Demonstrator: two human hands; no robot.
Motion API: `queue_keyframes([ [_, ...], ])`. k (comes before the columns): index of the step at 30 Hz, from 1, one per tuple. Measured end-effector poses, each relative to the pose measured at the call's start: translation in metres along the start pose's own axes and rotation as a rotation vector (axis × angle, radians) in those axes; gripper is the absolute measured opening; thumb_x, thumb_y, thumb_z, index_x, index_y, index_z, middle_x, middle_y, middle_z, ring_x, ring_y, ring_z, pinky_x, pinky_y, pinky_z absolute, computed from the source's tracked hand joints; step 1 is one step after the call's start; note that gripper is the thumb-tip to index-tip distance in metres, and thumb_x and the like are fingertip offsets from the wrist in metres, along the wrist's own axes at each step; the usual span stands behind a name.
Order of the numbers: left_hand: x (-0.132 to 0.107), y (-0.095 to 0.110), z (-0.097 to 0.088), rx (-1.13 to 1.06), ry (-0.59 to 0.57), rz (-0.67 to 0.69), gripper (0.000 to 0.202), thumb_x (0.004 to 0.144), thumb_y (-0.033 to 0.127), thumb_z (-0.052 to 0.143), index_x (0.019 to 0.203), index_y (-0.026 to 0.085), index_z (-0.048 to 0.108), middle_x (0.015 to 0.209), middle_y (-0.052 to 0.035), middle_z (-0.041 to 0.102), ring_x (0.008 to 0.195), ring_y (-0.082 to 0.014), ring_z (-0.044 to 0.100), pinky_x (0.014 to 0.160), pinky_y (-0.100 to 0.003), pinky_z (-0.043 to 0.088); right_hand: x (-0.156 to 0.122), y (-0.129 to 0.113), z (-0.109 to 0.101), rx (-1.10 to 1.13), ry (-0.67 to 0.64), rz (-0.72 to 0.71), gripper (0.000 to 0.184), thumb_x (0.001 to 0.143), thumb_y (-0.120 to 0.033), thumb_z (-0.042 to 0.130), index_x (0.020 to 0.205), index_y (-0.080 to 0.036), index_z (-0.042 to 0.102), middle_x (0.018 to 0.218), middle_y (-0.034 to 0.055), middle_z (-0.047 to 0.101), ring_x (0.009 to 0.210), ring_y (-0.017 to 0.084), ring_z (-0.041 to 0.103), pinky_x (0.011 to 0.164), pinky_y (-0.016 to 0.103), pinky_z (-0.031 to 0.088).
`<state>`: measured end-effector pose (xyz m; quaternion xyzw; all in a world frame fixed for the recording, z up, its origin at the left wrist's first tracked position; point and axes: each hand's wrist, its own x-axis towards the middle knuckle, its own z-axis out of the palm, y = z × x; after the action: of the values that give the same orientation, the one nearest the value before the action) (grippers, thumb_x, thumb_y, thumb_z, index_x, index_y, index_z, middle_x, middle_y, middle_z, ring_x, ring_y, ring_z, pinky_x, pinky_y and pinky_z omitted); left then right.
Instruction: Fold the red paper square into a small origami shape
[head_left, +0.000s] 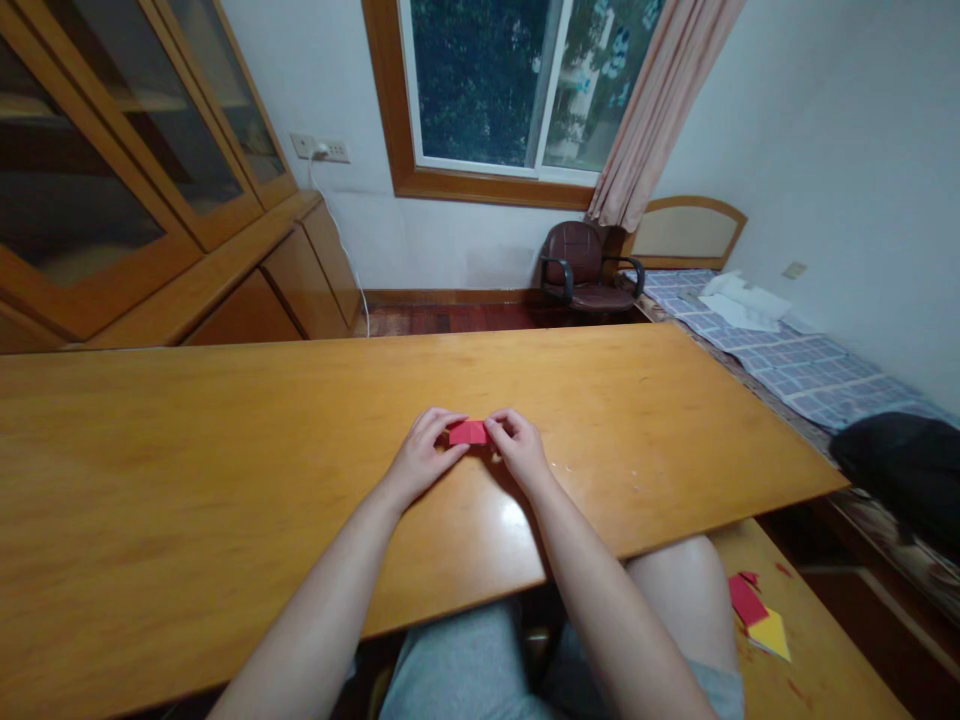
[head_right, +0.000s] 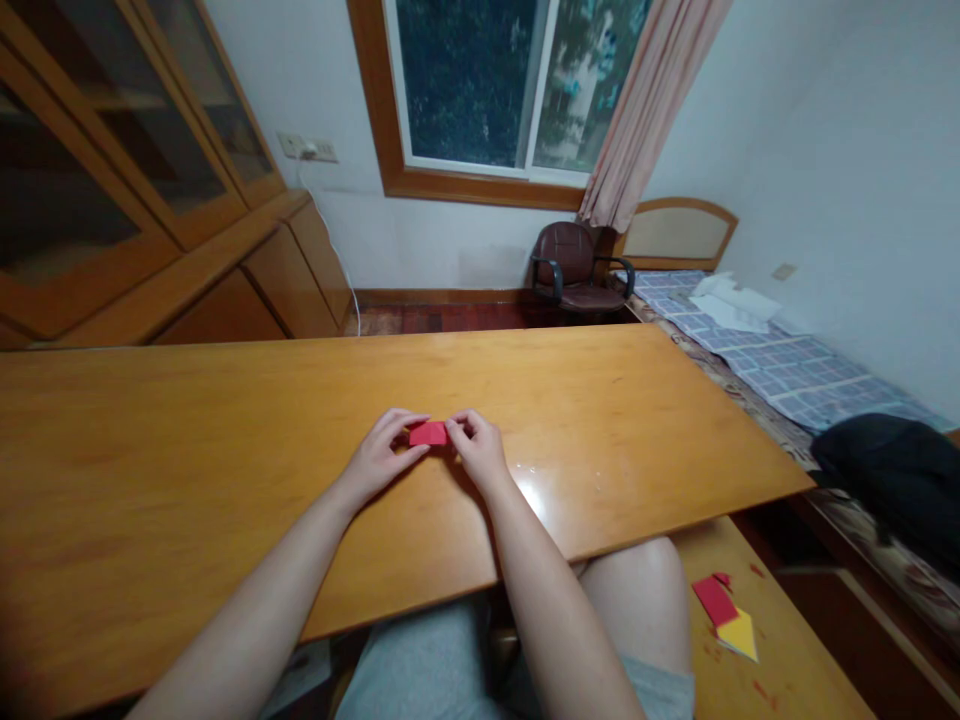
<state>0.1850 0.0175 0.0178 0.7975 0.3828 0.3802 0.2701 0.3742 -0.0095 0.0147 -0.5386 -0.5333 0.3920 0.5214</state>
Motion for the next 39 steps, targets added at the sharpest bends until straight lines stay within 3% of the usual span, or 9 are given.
queue_keyframes([
  [12, 0.0005, 0.0051, -0.0028, -0.046, -0.013, -0.024, 0.031, 0.085, 0.031, 0.066, 0.114, 0.022, 0.063, 0.104, -0.0047, 0.06, 0.096, -0.0183, 0.06, 0.081, -0.032, 0.054, 0.0009, 0.0027, -0.0005, -0.024, 0.007, -0.03, 0.025, 0.086, -0.042, 0.057, 0.081, -0.018, 0.061, 0.06, -0.0034, 0.055, 0.055, 0.012, 0.05, 0.054, 0.023, 0.04],
  [39, 0.0005, 0.0075, -0.0047, -0.04, -0.023, -0.064, 0.028, 0.089, 0.041, 0.06, 0.11, 0.022, 0.066, 0.102, -0.0046, 0.063, 0.093, -0.0183, 0.061, 0.08, -0.032, 0.052, -0.0001, -0.0001, -0.0004, -0.046, 0.002, -0.07, 0.024, 0.087, -0.041, 0.056, 0.082, -0.018, 0.062, 0.066, -0.002, 0.058, 0.06, 0.013, 0.052, 0.058, 0.024, 0.042],
])
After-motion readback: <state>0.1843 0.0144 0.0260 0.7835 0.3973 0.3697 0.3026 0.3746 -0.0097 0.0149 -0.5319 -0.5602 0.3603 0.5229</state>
